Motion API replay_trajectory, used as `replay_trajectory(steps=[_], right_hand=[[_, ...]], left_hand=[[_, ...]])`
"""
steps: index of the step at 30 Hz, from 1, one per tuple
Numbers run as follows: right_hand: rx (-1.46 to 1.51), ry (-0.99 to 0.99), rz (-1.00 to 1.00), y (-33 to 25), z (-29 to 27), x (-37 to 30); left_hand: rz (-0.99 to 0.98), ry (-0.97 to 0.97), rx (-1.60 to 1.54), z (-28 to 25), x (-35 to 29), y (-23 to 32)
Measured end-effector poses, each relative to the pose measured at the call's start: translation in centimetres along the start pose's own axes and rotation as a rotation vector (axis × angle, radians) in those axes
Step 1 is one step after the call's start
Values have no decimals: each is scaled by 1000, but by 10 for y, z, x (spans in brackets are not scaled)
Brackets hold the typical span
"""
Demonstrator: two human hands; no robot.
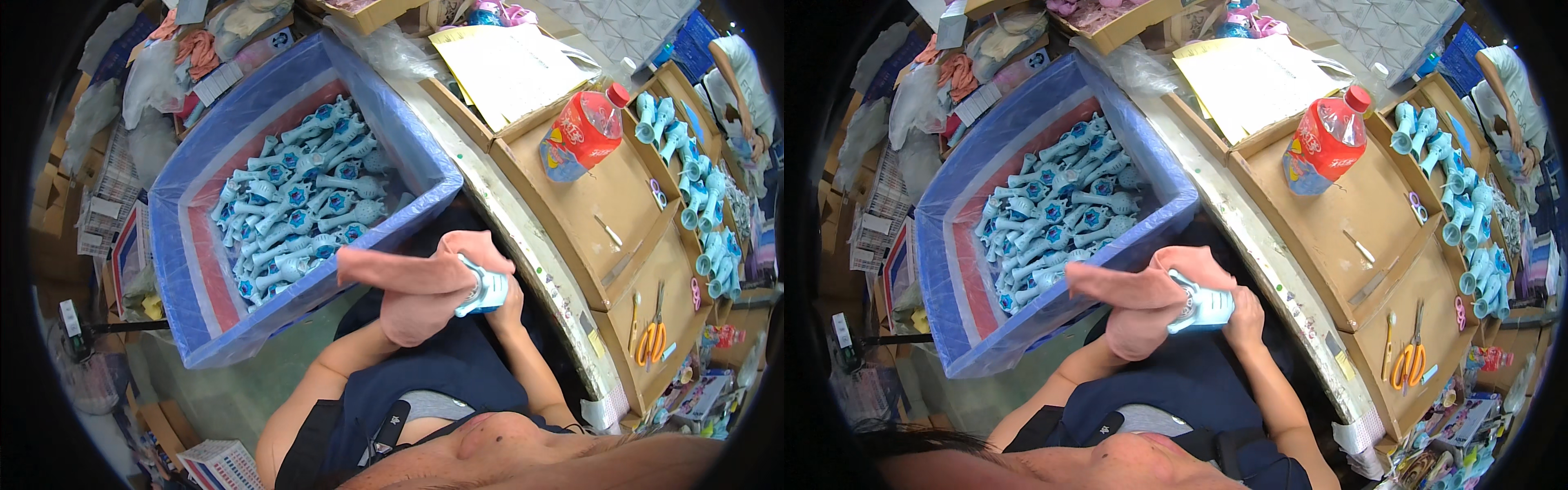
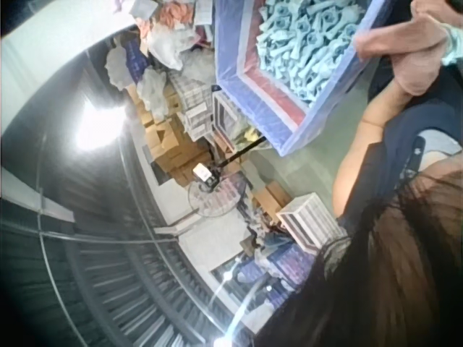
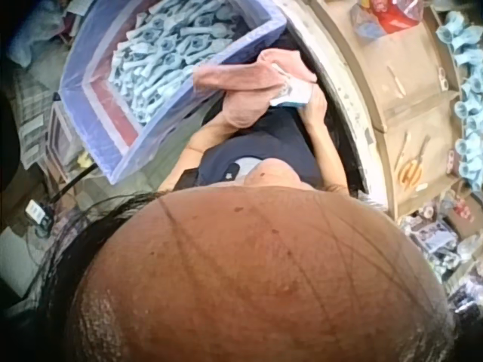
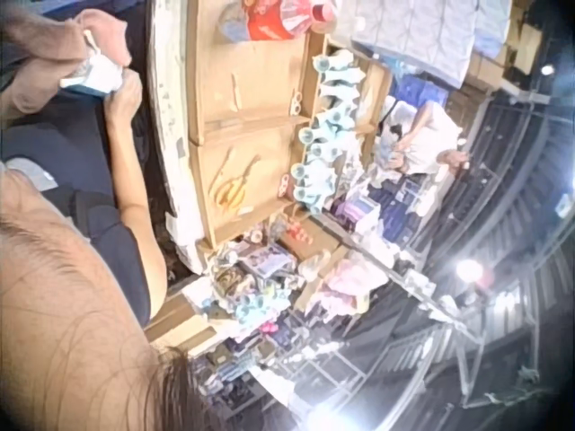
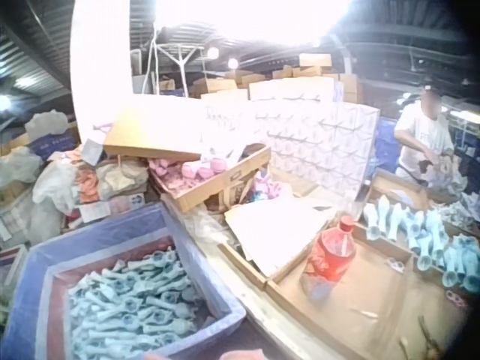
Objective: The person picks light-blue plastic toy wands from a bin, wipes them with a pink cloth, and uses a small metal tool to press or adjust parts on the wand head. They repeat this cycle for multiple wands, placing finished items into a cardboard tray.
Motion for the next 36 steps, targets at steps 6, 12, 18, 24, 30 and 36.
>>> replay_trajectory(steps=[6,12,18,24,30,36], right_hand=[[-75,-57,-61,-22,-30,-4],[144,-334,28,-47,-33,-5],[1536,-925,429,-85,15,-6],[1632,-929,460,-85,36,-5],[890,-554,67,-60,20,21],[1538,-59,273,-22,-30,55]], left_hand=[[72,166,-256,-35,2,-1],[168,326,-236,-53,10,7],[1,189,-1233,-7,1,-34],[-22,112,-750,-11,-9,-67],[129,-17,-475,-6,4,-72],[-418,-262,-825,6,-24,-78]])
Point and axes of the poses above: each hand's wrist, its own x-axis towards the middle knuckle, its own z-axis out of the palm, y = z × x, the point moved 8 cm from there along x, towards the middle knuckle, and after that the axes turned 8 degrees about -y, right-handed, at the moved point
